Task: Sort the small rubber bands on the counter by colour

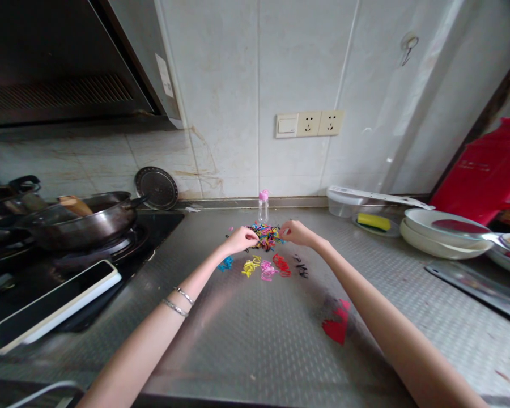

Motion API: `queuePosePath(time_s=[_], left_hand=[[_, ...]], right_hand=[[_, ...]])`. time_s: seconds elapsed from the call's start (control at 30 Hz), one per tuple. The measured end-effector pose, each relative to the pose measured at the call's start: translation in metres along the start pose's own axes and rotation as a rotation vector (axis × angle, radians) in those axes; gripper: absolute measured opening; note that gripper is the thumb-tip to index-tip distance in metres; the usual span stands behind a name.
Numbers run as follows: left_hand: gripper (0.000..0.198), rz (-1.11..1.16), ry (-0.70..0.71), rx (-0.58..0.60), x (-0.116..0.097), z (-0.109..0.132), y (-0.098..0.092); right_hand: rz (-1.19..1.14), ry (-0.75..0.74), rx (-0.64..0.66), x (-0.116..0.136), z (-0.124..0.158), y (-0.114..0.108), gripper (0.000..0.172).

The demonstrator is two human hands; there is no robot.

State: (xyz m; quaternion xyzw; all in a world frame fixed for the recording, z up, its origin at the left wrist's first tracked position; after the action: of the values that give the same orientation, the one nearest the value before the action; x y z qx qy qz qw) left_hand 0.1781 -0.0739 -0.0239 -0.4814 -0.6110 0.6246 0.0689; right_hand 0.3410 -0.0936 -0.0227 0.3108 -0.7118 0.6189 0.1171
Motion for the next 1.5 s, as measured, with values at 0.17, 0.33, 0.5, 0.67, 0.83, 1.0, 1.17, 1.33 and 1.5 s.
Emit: queuePosePath(time_s=[0.17, 0.33, 0.5, 0.67, 0.83, 1.0, 1.17, 1.33, 1.5], left_hand=[[0.025, 0.021, -0.095, 0.023, 0.037, 0.002, -0.008], [0.021, 0.066, -0.136, -0.008, 0.051, 0.008, -0.011], [0.022, 0.095, -0.134, -0.055, 0.043, 0.014, -0.014], [0.037, 0.171, -0.113, -0.05, 0.03, 0.017, -0.01], [0.049, 0.278, -0.038, 0.072, 0.015, 0.016, 0.006], [0.034, 0.273, -0.04, 0.132, 0.012, 0.017, 0.012], [0.022, 0.213, -0.062, 0.111, 0.011, 0.017, 0.008], [0.022, 0.208, -0.094, 0.173, 0.015, 0.022, 0.004], [0.023, 0.172, -0.111, 0.342, 0.021, 0.032, 0.002]], right_hand=[[-0.091, -0.005, 0.079, 0.009, 0.001, -0.007, 0.021], [-0.124, -0.006, 0.084, 0.013, 0.002, -0.007, 0.022], [-0.102, -0.058, 0.056, 0.022, 0.004, -0.001, 0.021], [-0.143, -0.089, 0.117, 0.039, 0.006, 0.011, 0.021], [-0.213, -0.161, 0.193, 0.063, 0.008, 0.021, 0.019], [-0.223, -0.203, 0.203, 0.072, 0.009, 0.027, 0.017], [-0.236, -0.208, 0.193, 0.071, 0.007, 0.028, 0.016], [-0.256, -0.152, 0.165, 0.071, 0.009, 0.023, 0.016], [-0.259, -0.159, 0.167, 0.069, 0.008, 0.025, 0.017]])
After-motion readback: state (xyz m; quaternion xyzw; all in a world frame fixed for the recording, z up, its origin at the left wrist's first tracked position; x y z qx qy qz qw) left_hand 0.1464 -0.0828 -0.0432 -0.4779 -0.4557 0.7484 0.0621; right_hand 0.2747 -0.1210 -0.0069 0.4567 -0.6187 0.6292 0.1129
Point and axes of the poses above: each hand's wrist, its own z-axis away from the middle knuckle, its own y-axis out of the palm, x = y × z, the point moved 7 cm from there along -z, towards the middle knuckle, and after that the axes turned 10 degrees about -z, right-handed, at the moved point
